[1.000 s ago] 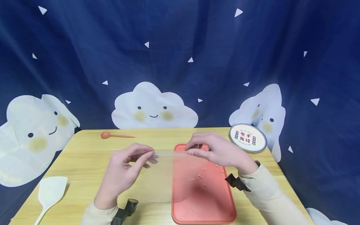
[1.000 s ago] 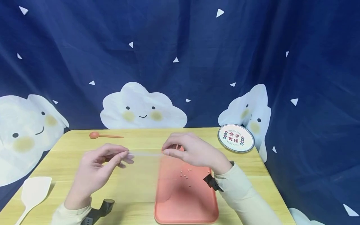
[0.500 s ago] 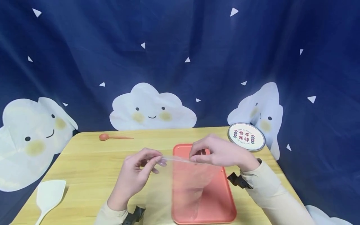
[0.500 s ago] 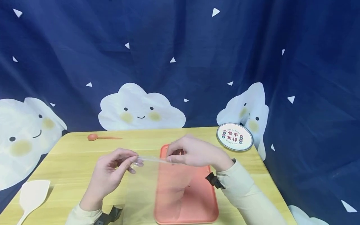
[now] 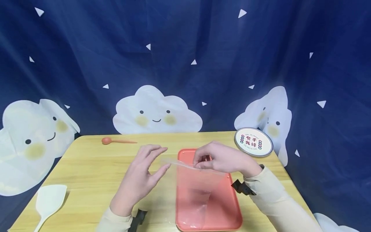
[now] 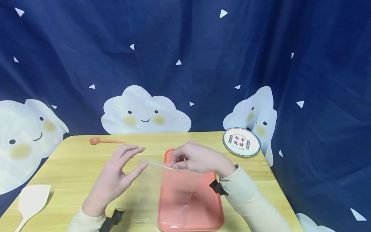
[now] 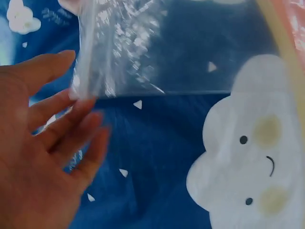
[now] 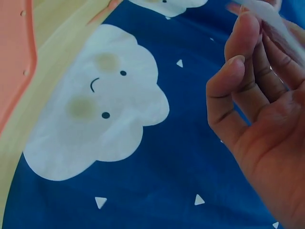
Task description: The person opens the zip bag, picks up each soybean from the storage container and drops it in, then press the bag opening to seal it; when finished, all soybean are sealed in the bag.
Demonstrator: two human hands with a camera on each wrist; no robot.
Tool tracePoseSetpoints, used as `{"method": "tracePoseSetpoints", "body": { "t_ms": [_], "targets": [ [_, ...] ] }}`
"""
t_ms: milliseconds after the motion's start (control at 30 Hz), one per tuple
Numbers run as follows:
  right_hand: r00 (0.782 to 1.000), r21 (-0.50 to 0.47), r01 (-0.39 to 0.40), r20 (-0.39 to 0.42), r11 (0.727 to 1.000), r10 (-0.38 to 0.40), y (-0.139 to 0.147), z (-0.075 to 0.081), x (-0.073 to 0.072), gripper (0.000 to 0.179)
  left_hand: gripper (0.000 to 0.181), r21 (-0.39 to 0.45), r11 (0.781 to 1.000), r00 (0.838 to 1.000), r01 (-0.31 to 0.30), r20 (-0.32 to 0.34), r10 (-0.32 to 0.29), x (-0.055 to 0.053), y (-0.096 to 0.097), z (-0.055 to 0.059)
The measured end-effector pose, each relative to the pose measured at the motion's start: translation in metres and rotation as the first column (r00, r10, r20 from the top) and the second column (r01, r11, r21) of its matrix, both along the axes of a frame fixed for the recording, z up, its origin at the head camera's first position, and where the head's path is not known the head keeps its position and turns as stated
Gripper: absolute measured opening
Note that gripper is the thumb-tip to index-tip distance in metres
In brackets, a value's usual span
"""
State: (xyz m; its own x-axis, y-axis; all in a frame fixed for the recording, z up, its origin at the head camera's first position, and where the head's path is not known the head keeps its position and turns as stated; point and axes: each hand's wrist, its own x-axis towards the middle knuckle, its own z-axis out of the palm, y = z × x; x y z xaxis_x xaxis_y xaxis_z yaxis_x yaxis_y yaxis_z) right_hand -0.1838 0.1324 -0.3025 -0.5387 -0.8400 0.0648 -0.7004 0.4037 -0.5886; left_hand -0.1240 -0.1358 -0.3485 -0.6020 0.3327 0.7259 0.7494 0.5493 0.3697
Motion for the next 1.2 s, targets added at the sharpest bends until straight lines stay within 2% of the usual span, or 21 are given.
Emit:
{"method": "tracePoseSetpoints", "body": {
  "t_ms": [67, 133, 200, 267, 400, 500, 733, 900, 1100, 1200],
  "targets": [
    [1.000, 0.004, 0.003, 0.000, 1.000, -0.003, -0.002, -0.002, -0.001, 0.014, 0.029, -0.037, 0.998, 0.994, 0.040, -0.101, -0.044, -0.002, 0.008, 0.001],
    [1.000, 0.002, 0.003, 0.005, 1.000, -0.003, -0.003, -0.005, -0.002, 0.014, 0.023, -0.072, 0.993, 0.979, 0.098, -0.174, -0.110, -0.003, 0.018, 0.001],
    [1.000, -0.005, -0.006, 0.016, 1.000, 0.006, -0.006, -0.008, -0.003, 0.014, 0.015, -0.118, 0.983, 0.961, 0.140, -0.222, -0.163, -0.004, 0.028, 0.000],
    [0.999, -0.015, -0.020, 0.028, 1.000, 0.021, -0.007, -0.011, -0.003, 0.014, 0.010, -0.164, 0.976, 0.953, 0.141, -0.243, -0.179, -0.004, 0.036, -0.002],
    [0.999, -0.022, -0.037, 0.033, 0.999, 0.037, -0.010, -0.015, -0.004, 0.014, 0.005, -0.222, 0.969, 0.954, 0.108, -0.252, -0.164, -0.003, 0.044, -0.007],
    [0.999, -0.019, -0.015, 0.048, 1.000, 0.015, -0.009, -0.018, -0.005, 0.015, 0.003, -0.243, 0.965, 0.959, 0.095, -0.237, -0.155, -0.003, 0.046, -0.010],
    [0.991, -0.032, 0.025, 0.134, 0.999, -0.021, -0.009, -0.026, -0.010, 0.019, 0.011, -0.265, 0.963, 0.961, 0.048, -0.250, -0.117, -0.005, 0.046, -0.018],
    [0.995, -0.019, 0.038, 0.088, 0.999, -0.036, -0.014, -0.030, -0.013, 0.019, 0.004, -0.243, 0.969, 0.956, 0.035, -0.276, -0.104, -0.009, 0.047, -0.027],
    [0.997, 0.017, 0.065, 0.028, 0.998, -0.065, -0.022, -0.029, -0.018, 0.023, 0.008, -0.226, 0.974, 0.960, 0.021, -0.268, -0.083, -0.015, 0.048, -0.037],
    [0.995, 0.021, 0.096, 0.003, 0.995, -0.096, -0.023, -0.029, -0.024, 0.026, 0.012, -0.214, 0.977, 0.955, 0.020, -0.285, -0.082, -0.015, 0.048, -0.038]
  ]
}}
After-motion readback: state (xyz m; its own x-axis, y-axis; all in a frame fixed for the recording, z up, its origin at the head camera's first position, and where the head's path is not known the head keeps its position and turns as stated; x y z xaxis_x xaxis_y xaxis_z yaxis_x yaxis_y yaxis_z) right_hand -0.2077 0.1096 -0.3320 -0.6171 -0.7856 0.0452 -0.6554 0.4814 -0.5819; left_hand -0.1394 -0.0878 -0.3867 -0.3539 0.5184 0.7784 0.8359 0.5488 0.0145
